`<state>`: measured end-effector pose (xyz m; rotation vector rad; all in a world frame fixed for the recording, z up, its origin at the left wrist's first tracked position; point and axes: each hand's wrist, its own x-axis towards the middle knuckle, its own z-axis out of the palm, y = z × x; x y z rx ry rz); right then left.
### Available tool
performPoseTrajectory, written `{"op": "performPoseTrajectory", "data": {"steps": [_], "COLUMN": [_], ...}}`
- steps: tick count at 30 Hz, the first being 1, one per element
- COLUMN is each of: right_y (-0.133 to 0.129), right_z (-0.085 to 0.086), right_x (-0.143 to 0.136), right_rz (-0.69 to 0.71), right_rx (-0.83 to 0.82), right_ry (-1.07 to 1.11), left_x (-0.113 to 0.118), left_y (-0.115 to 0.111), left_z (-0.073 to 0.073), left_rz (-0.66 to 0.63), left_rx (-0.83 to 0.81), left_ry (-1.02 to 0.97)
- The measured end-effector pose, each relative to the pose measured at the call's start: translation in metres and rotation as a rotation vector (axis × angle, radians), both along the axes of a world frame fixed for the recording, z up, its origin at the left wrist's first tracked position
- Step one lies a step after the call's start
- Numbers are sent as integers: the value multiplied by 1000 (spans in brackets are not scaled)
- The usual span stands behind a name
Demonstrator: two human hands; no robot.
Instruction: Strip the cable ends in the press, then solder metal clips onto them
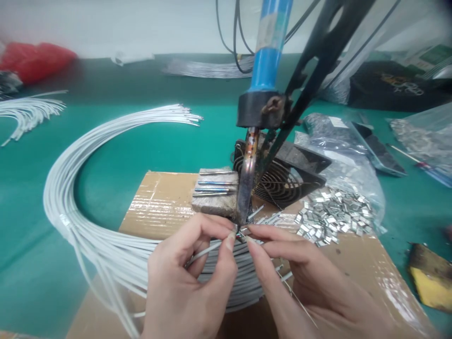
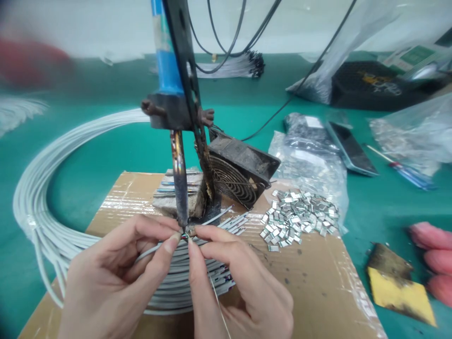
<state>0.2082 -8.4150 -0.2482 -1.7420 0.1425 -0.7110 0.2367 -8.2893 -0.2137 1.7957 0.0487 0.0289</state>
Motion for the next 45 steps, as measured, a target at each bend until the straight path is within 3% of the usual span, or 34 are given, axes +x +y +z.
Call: {"op": "performPoseTrajectory", "data": {"steps": [6, 11, 16, 45], "right_y": [-2, 1, 8, 7], "right_z": [0, 0, 4, 11], "right_x": [-1, -2, 1, 1], "right_rz": [20, 11, -66, -32], "right_rx": [20, 49, 79, 120], "right_ry": [13, 8, 32, 103], "left_x": [0, 3, 3, 5], "left_y": [-10, -2, 1, 4], "left_z": [5, 1, -1, -4], "left_rz": [128, -10, -2, -34], "left_rx": [-31, 7, 1, -17], "left_ry": [17, -32, -20, 63]}}
